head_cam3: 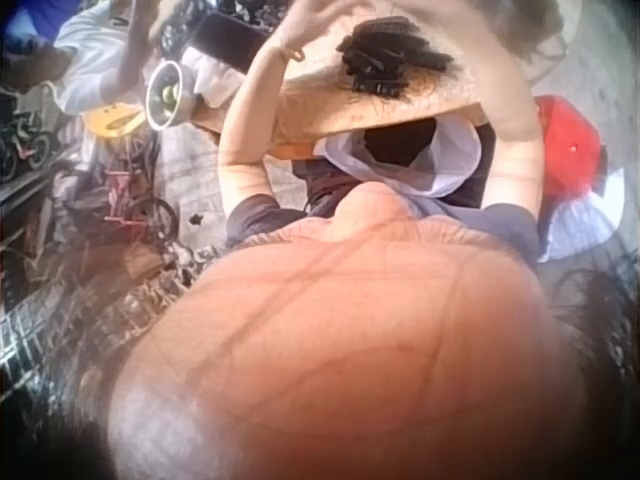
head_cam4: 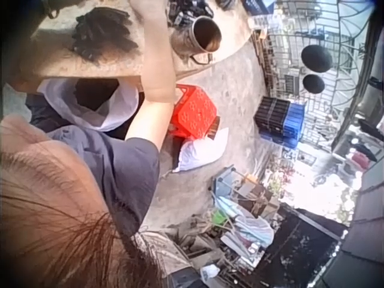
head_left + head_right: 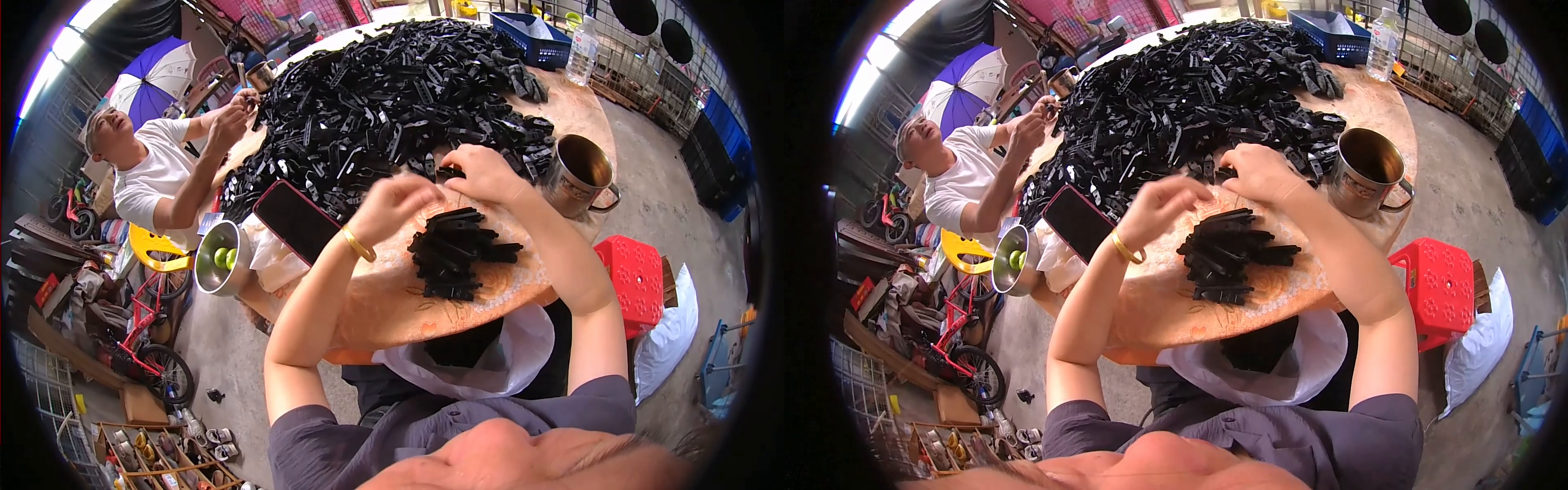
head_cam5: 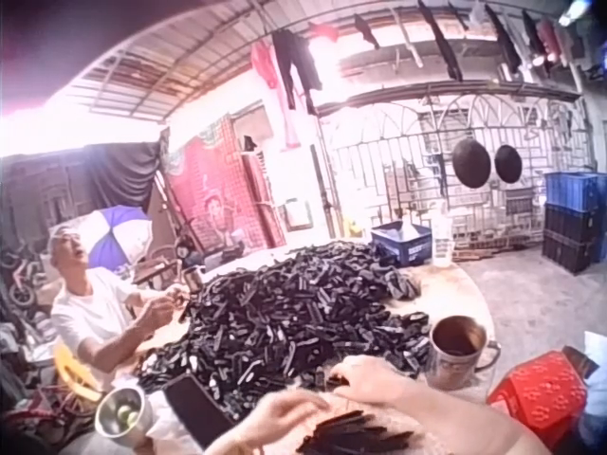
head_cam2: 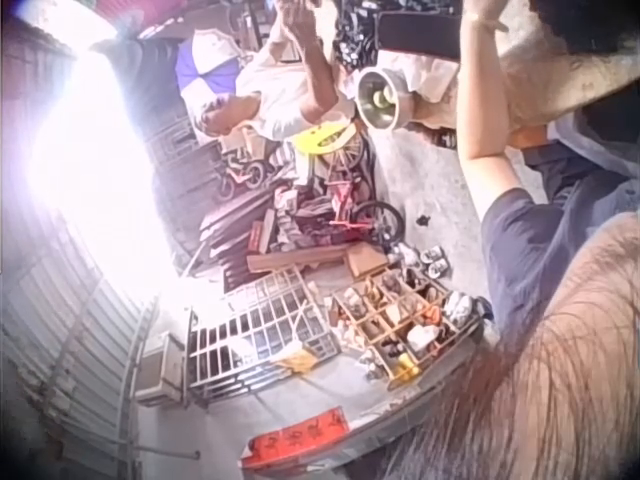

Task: The person assembles black plastic parts by hand, stacks the completed pieces on the table, deposits them into a bag, and continues assembling more plastic parts from the table.

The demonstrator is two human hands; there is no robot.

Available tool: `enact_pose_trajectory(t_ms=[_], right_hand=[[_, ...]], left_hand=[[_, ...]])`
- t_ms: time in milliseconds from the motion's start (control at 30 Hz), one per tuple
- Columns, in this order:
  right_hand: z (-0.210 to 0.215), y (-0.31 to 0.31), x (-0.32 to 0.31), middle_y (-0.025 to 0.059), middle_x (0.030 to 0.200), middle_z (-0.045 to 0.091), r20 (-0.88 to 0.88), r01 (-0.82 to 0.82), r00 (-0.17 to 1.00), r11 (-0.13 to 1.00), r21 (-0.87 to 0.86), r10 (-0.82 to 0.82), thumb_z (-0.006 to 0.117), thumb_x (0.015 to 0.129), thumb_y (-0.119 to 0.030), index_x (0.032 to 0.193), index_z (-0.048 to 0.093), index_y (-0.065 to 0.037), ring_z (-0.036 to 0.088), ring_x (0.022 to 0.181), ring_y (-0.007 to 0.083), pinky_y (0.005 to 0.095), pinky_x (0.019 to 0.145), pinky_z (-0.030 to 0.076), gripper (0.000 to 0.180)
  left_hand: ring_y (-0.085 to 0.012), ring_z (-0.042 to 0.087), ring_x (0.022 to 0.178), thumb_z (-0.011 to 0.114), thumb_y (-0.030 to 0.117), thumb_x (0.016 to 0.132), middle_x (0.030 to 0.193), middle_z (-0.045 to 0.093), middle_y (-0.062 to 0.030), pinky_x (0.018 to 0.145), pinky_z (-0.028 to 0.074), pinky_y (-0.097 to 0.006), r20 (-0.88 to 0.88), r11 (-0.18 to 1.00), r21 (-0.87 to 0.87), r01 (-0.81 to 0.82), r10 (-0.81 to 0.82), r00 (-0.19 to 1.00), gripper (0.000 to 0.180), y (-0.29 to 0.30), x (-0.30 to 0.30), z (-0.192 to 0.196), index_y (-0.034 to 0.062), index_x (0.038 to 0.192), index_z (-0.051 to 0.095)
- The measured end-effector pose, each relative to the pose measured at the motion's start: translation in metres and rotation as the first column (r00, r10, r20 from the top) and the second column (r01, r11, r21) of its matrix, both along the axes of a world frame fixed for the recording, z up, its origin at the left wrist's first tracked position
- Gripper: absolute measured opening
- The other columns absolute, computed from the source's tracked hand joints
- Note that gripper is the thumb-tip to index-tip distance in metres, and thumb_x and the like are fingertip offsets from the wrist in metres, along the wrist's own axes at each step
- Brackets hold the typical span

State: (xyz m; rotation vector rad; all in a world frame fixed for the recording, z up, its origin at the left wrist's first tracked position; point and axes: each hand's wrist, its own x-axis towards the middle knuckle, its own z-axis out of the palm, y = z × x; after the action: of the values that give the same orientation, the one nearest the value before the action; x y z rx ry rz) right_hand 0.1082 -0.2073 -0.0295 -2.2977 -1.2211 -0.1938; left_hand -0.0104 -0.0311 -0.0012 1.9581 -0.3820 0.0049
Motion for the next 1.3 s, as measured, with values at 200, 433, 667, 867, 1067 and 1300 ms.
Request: enact_pose_trajectory(t_ms=[200, 433, 667, 867, 1067, 1300], right_hand=[[0.011, 0.020, -0.034, 0.0114, 0.087, 0.063, -0.154, -0.239, 0.957, 0.970, 0.052, 0.244, 0.059, 0.066, -0.017, 0.095, 0.062, -0.007, 0.060, 0.084, 0.0267, 0.0349, 0.077, 0.048, 0.030], [0.023, 0.011, -0.038, 0.0118, 0.084, 0.063, -0.348, -0.497, 0.815, 0.868, -0.007, 0.464, 0.063, 0.065, -0.010, 0.100, 0.062, -0.007, 0.062, 0.074, 0.0214, 0.0313, 0.069, 0.049, 0.035], [0.024, 0.020, -0.038, -0.0011, 0.079, 0.060, -0.510, -0.021, 0.609, 0.655, 0.755, 0.607, 0.066, 0.076, 0.001, 0.093, 0.060, 0.000, 0.054, 0.072, 0.0041, 0.0181, 0.065, 0.046, 0.018], [0.019, 0.025, -0.038, 0.0034, 0.084, 0.064, -0.323, -0.078, 0.839, 0.685, 0.724, 0.438, 0.068, 0.072, 0.000, 0.090, 0.064, -0.001, 0.057, 0.076, 0.0076, 0.0212, 0.069, 0.047, 0.018], [0.014, 0.025, -0.034, 0.0105, 0.084, 0.065, 0.005, -0.193, 0.971, 0.774, 0.602, 0.238, 0.071, 0.065, -0.002, 0.086, 0.066, -0.004, 0.061, 0.075, 0.0201, 0.0274, 0.069, 0.049, 0.022], [0.017, 0.017, -0.026, 0.0107, 0.091, 0.063, -0.564, 0.003, 0.724, 0.816, 0.578, 0.397, 0.072, 0.073, -0.017, 0.104, 0.058, 0.004, 0.059, 0.085, 0.0147, 0.0275, 0.076, 0.048, 0.041]], left_hand=[[-0.0333, 0.051, 0.093, 0.066, 0.014, 0.073, 0.101, 0.052, -0.0173, 0.082, 0.043, -0.037, 0.608, 0.387, 0.435, -0.813, 0.541, 0.582, 0.030, 0.064, 0.023, -0.021, 0.0018, 0.099, 0.059], [-0.0343, 0.054, 0.085, 0.061, 0.006, 0.071, 0.094, 0.057, -0.0159, 0.076, 0.045, -0.036, 0.538, 0.395, 0.575, -0.717, 0.478, 0.694, 0.018, 0.060, 0.025, -0.014, 0.0008, 0.089, 0.056], [-0.0137, 0.058, 0.080, 0.054, 0.000, 0.082, 0.089, 0.056, -0.0092, 0.067, 0.053, -0.026, 0.033, 0.782, -0.404, -0.475, 0.532, 0.846, 0.034, 0.022, 0.015, -0.002, -0.0037, 0.115, 0.046], [-0.0177, 0.059, 0.089, 0.051, 0.003, 0.085, 0.098, 0.056, -0.0128, 0.081, 0.051, -0.026, -0.312, 0.609, -0.724, -0.323, 0.129, 0.941, 0.028, 0.011, 0.005, -0.005, -0.0090, 0.111, 0.049], [-0.0161, 0.060, 0.086, 0.056, 0.004, 0.084, 0.099, 0.058, -0.0129, 0.078, 0.051, -0.024, -0.307, 0.642, -0.706, -0.299, 0.103, 0.946, 0.033, 0.006, 0.001, -0.004, -0.0084, 0.114, 0.049], [-0.0129, 0.060, 0.086, 0.059, 0.003, 0.082, 0.100, 0.060, -0.0099, 0.080, 0.050, -0.024, -0.188, 0.835, -0.465, -0.295, 0.232, 0.954, 0.032, 0.010, 0.001, -0.003, -0.0039, 0.113, 0.053]])
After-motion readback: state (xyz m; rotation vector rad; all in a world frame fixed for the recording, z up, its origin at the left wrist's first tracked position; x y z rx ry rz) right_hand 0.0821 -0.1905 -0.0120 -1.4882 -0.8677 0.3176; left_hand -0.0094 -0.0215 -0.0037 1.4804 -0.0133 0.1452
